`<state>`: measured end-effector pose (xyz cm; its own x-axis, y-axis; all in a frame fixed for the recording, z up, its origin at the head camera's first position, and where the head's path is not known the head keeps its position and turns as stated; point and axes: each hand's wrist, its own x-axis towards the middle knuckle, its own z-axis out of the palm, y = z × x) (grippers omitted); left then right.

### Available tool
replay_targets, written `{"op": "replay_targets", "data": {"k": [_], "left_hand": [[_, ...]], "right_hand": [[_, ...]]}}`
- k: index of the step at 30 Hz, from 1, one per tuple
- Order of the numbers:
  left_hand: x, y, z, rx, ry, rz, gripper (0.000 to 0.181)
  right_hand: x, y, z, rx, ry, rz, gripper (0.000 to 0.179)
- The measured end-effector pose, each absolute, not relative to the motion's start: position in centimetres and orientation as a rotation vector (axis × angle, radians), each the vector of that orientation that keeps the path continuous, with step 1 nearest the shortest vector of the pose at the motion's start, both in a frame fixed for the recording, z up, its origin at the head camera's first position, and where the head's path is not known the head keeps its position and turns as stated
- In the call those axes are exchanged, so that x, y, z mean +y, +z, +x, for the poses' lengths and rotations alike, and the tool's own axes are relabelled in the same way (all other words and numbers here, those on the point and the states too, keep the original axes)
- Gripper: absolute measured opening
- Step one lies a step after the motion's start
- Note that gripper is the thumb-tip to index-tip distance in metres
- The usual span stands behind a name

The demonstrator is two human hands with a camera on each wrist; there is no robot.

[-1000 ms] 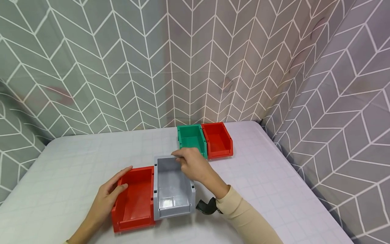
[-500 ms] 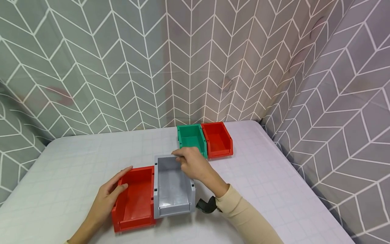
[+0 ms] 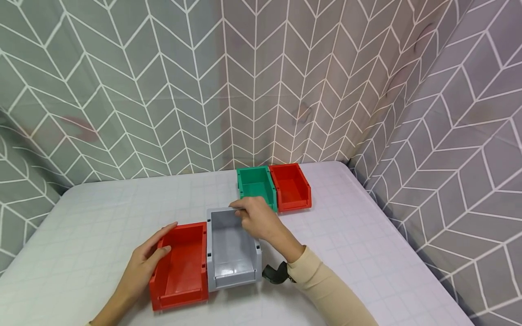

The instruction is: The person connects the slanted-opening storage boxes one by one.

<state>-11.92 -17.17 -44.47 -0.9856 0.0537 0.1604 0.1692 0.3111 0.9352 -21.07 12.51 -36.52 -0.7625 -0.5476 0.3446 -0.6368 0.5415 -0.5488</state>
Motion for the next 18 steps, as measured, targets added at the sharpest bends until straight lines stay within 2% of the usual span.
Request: {"op": "replay_targets", "data": {"k": [18], "left_hand": [[-17.0,-44.3,-12.0,-2.468,-1.789,-0.172,0.052]], "right_hand": [[11.4,-36.4,-20.5,-2.709,0.957,0.916,0.026]]}}
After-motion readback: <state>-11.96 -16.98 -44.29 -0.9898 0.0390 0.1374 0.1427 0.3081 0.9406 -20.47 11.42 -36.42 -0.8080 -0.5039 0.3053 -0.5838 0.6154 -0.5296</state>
